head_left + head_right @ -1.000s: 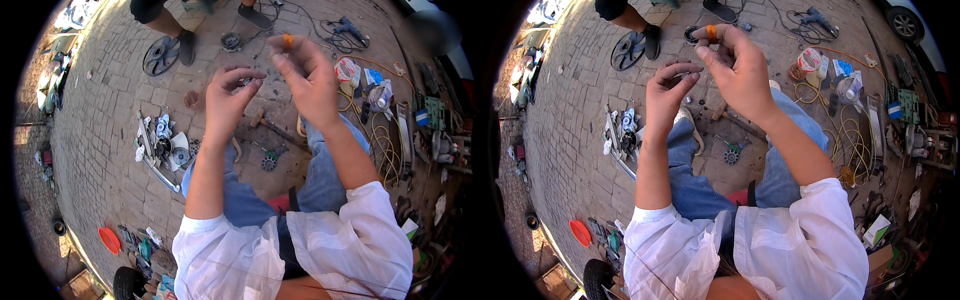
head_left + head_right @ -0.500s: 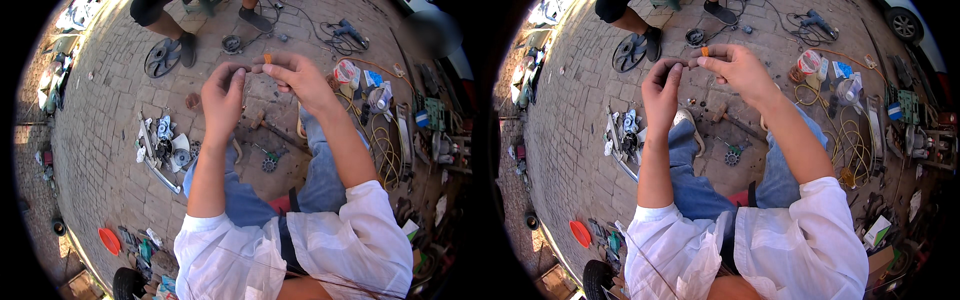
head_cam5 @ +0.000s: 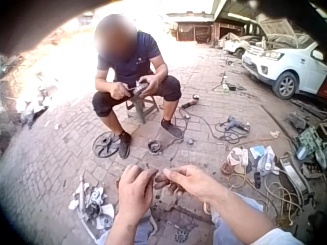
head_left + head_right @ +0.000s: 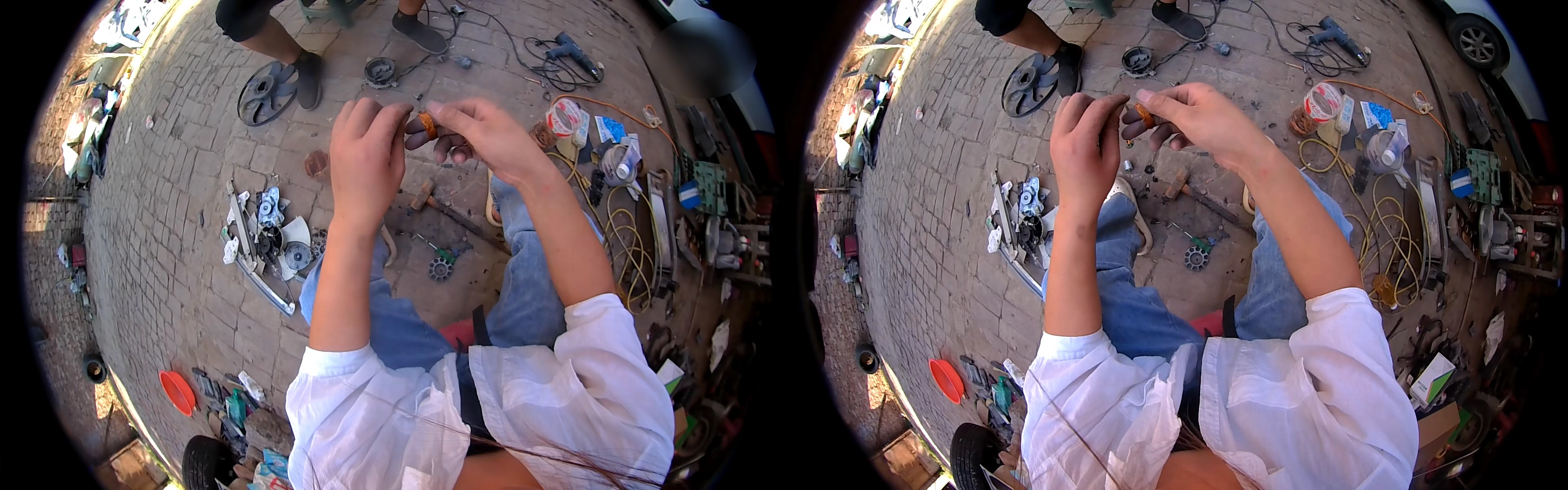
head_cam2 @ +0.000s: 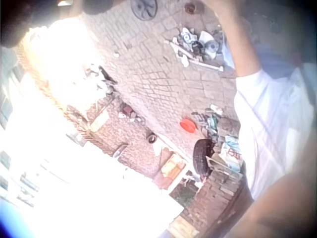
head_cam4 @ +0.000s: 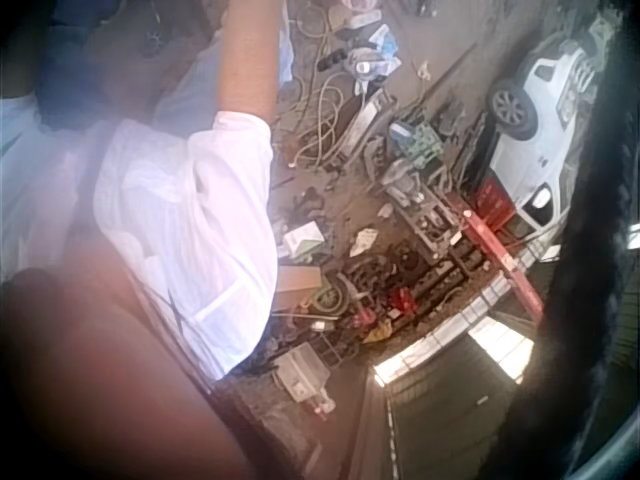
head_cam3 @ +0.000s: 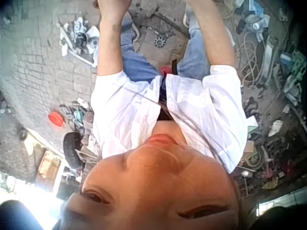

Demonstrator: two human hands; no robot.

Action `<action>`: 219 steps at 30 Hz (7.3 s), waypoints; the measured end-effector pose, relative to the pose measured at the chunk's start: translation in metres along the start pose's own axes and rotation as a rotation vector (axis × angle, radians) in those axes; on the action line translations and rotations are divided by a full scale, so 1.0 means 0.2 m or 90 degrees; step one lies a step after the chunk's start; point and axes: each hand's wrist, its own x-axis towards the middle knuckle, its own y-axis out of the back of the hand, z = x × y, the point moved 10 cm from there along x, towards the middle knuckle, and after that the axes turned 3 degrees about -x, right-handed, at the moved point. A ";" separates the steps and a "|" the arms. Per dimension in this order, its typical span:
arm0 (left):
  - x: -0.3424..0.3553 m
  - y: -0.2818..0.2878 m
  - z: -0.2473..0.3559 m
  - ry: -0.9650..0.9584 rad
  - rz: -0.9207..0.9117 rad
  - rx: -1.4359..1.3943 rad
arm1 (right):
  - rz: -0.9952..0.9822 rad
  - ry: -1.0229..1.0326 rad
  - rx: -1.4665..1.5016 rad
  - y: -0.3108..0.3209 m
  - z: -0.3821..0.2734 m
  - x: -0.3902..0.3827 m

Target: The person sits on a paved outdoor surface and works on a small mechanical component, likely a spark plug. They use a screwdriver to adjust internal parts and repeatedly wrap an orange insulating material around the component's base.

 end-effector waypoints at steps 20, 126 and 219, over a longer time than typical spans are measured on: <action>-0.01 0.00 -0.05 0.092 0.036 -0.079 | -0.055 0.045 -0.062 -0.03 -0.02 -0.01; -0.04 -0.08 -0.23 0.281 0.019 -0.375 | -0.072 0.099 0.098 -0.03 -0.07 -0.01; -0.15 -0.25 -0.33 0.568 -0.061 -0.640 | 0.029 0.019 0.015 0.03 0.02 0.06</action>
